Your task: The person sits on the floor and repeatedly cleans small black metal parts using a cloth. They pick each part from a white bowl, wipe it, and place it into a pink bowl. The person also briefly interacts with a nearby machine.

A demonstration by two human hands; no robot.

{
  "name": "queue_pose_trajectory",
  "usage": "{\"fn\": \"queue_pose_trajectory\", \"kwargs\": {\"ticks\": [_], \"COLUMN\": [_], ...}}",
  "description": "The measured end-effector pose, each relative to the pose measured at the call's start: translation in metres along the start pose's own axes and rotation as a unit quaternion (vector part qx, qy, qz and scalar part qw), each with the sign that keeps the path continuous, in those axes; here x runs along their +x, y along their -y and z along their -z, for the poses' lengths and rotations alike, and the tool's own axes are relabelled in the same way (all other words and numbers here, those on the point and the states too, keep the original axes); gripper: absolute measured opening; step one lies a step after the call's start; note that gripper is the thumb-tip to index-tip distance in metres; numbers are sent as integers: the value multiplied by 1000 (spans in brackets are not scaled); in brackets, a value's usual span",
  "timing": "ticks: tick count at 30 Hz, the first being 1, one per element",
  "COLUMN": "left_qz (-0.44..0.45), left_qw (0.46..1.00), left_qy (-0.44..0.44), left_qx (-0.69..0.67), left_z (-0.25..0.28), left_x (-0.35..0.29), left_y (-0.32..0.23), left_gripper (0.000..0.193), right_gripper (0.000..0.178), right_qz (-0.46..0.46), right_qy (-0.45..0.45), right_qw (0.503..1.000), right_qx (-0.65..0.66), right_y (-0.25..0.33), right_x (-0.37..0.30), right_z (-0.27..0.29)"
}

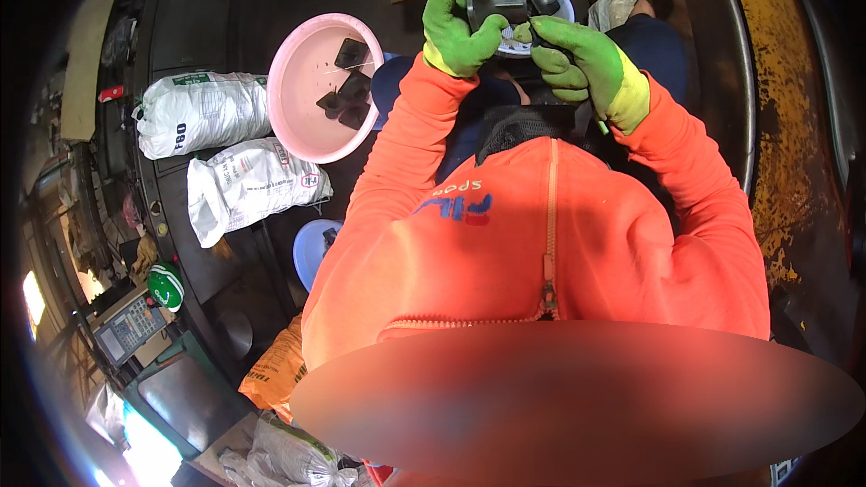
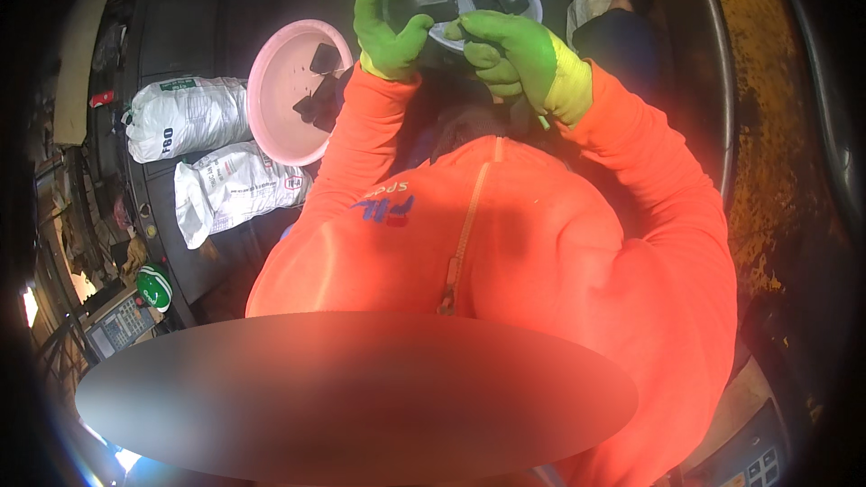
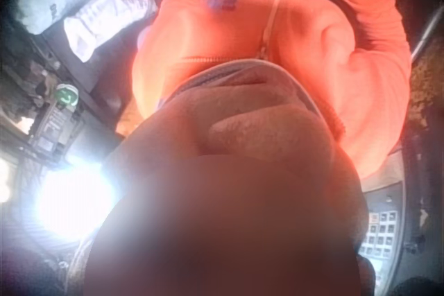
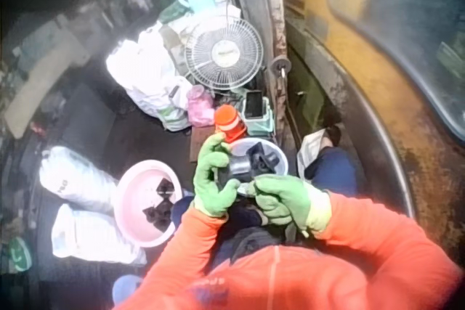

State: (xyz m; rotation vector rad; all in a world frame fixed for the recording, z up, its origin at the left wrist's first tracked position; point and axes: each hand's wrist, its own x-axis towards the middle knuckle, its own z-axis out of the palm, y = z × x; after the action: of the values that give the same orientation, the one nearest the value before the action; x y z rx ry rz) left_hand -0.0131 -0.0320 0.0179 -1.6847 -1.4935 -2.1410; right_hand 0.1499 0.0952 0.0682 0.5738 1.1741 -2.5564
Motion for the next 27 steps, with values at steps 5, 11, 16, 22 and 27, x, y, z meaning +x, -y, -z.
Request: {"fn": "queue_pose_trajectory", "kwargs": {"ticks": [5,11,16,22,27], "left_qz": [-83,-101,356,425,389], "left_qw": [991,982,785,728,706], "left_qy": [-4,65,-73,-122,-157], "left_qx": [106,142,-501,-524,-571], "left_z": [4,-15,-18,-13,-12], "left_x": [3,-14,-28,-38,-28], "left_y": [7,-13,-15,-7,-8], "left_gripper": [61,124,86,59,63], "right_gripper": [30,29,30,28,25], "right_qz": [-23,121,370,302,419], "right_qy": [56,-34,-100,-108,-84], "right_qw": [992,992,802,863,643], "right_qx": [114,13,-458,-392,-636], "right_y": [1,1,14,21,12], "right_x": [15,29,40,37,36], "right_z": [5,9,26,44,60]}}
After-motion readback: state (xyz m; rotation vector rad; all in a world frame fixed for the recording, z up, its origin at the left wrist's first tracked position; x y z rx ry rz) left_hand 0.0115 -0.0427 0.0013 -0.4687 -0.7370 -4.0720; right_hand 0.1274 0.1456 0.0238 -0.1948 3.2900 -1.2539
